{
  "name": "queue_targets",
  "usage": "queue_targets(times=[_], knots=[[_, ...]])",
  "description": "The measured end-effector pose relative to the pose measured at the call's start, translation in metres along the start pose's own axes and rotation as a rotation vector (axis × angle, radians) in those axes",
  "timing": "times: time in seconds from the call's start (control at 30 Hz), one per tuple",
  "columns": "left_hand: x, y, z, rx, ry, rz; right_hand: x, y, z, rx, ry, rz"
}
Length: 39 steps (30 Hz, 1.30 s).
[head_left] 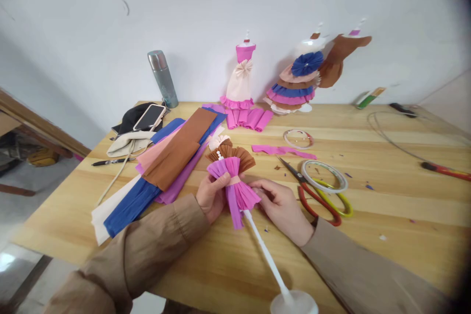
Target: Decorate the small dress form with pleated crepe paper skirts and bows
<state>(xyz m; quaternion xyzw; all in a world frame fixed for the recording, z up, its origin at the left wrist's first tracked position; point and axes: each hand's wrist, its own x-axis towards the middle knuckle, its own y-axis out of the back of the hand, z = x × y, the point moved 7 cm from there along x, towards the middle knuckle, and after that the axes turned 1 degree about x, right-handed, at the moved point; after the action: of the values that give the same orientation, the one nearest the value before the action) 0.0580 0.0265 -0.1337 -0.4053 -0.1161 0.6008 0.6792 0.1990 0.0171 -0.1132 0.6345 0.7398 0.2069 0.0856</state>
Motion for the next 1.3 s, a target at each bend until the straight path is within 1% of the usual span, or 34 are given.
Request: queue_targets(times=[0.13,0.3,0.57,0.73,0.87,1.03,1.3], knots=[[0.001,0.0,0.001,0.005,-0.001,0.003,0.0,0.002,-0.001,0.031,0.005,0.019],[0.0,0.0,0.0,-0.003,0.013,0.025,0.0,0.001,-0.002,0.028,0.019,0.006],[0.0,0.0,0.0,0.002,0.024,0.03,0.0,0.001,0.003,0.054,-0.015,0.02],[0.0,-0.002,0.001,0.018,0.021,-0.001,0.0,0.003,0.013,0.179,-0.123,0.059],[0.001,0.002,0.0,-0.001,0.031,-0.011,-0.001,0.004,0.021,0.283,-0.194,0.089],[0.003,0.003,0.0,-0.02,0.077,-0.063,-0.001,0.005,0.024,0.367,-0.231,0.117],[0.005,-0.001,0.003,-0.027,0.082,-0.114,0.0,0.008,0.024,0.456,-0.242,0.133]])
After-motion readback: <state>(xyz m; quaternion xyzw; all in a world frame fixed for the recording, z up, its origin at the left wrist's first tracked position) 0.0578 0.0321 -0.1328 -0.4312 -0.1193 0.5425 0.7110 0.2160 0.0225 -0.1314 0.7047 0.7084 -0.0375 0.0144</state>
